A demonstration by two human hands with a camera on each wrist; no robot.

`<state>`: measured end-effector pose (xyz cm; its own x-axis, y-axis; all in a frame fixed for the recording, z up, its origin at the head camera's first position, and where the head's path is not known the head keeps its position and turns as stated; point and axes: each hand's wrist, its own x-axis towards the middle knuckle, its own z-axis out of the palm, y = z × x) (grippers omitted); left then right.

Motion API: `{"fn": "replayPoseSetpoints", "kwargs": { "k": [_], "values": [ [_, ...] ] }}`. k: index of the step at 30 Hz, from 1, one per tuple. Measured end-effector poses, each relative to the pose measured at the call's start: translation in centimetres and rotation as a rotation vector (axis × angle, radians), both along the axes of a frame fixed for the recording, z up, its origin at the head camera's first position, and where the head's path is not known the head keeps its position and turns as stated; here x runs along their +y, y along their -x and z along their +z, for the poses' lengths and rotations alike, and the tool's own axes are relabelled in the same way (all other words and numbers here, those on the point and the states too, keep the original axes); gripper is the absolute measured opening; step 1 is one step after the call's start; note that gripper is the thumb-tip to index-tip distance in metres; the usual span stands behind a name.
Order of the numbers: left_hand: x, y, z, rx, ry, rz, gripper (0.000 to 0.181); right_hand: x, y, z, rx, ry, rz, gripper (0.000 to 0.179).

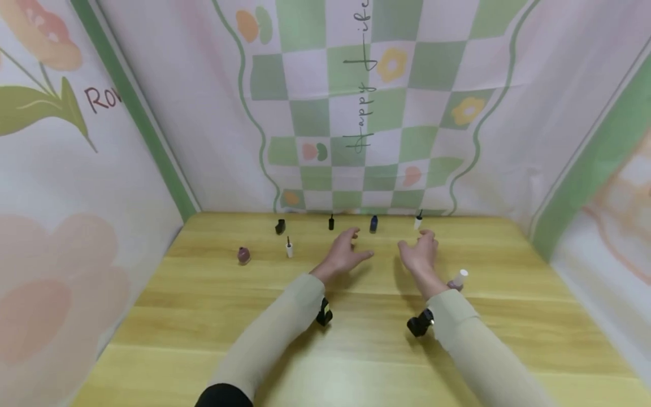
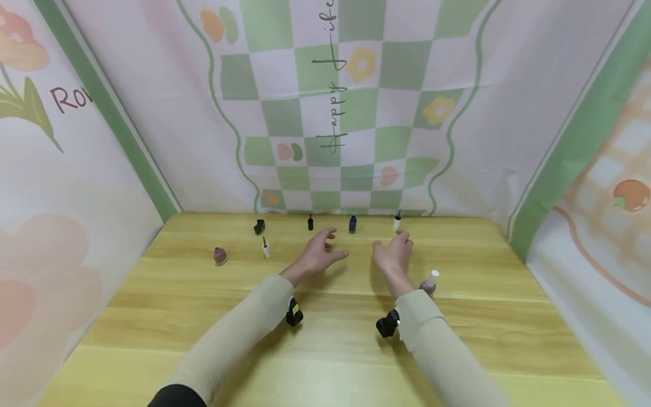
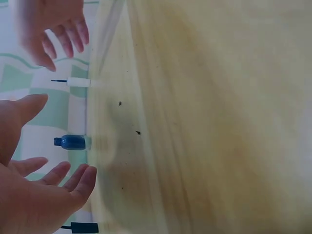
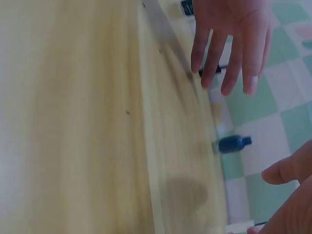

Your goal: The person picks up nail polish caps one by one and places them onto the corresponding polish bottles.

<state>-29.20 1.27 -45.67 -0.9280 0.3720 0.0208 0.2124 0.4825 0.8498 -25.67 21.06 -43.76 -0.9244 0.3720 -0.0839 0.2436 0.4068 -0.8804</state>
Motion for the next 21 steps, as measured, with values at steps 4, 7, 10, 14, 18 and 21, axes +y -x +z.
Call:
{"fn": "replayPoseSetpoints", "kwargs": {
  "k": [4, 7, 10, 14, 18, 21],
  "values": [
    [0.9, 1.1, -0.3, -0.022, -0.001, 0.019, 0.080, 0.5, 1.4, -0.6, -0.039, 0.025, -0.073, 0.070],
    [1.6, 1.9, -0.4, -0.038, -0.004, 0.042, 0.080, 0.9, 2.4, -0.8, -0.066, 0.040, -0.123, 0.071],
    [2.3, 2.5, -0.3, -0.061, 0.003, 0.073, 0.078, 1.0, 3.2, -0.7, -0.089, 0.067, -0.150, 0.073],
    [3.1, 3.2, -0.4, -0.102, -0.012, 0.105, 0.076, 1.1, 4.1, -0.5, -0.095, 0.115, -0.172, 0.074],
    [4.0, 3.9, -0.7, -0.152, -0.077, 0.120, 0.074, 1.1, 4.9, -0.5, -0.091, 0.152, -0.203, 0.073],
    [4.5, 4.5, -1.1, -0.194, -0.126, 0.140, 0.074, 1.3, 5.4, -0.8, -0.078, 0.187, -0.236, 0.072]
  ]
}}
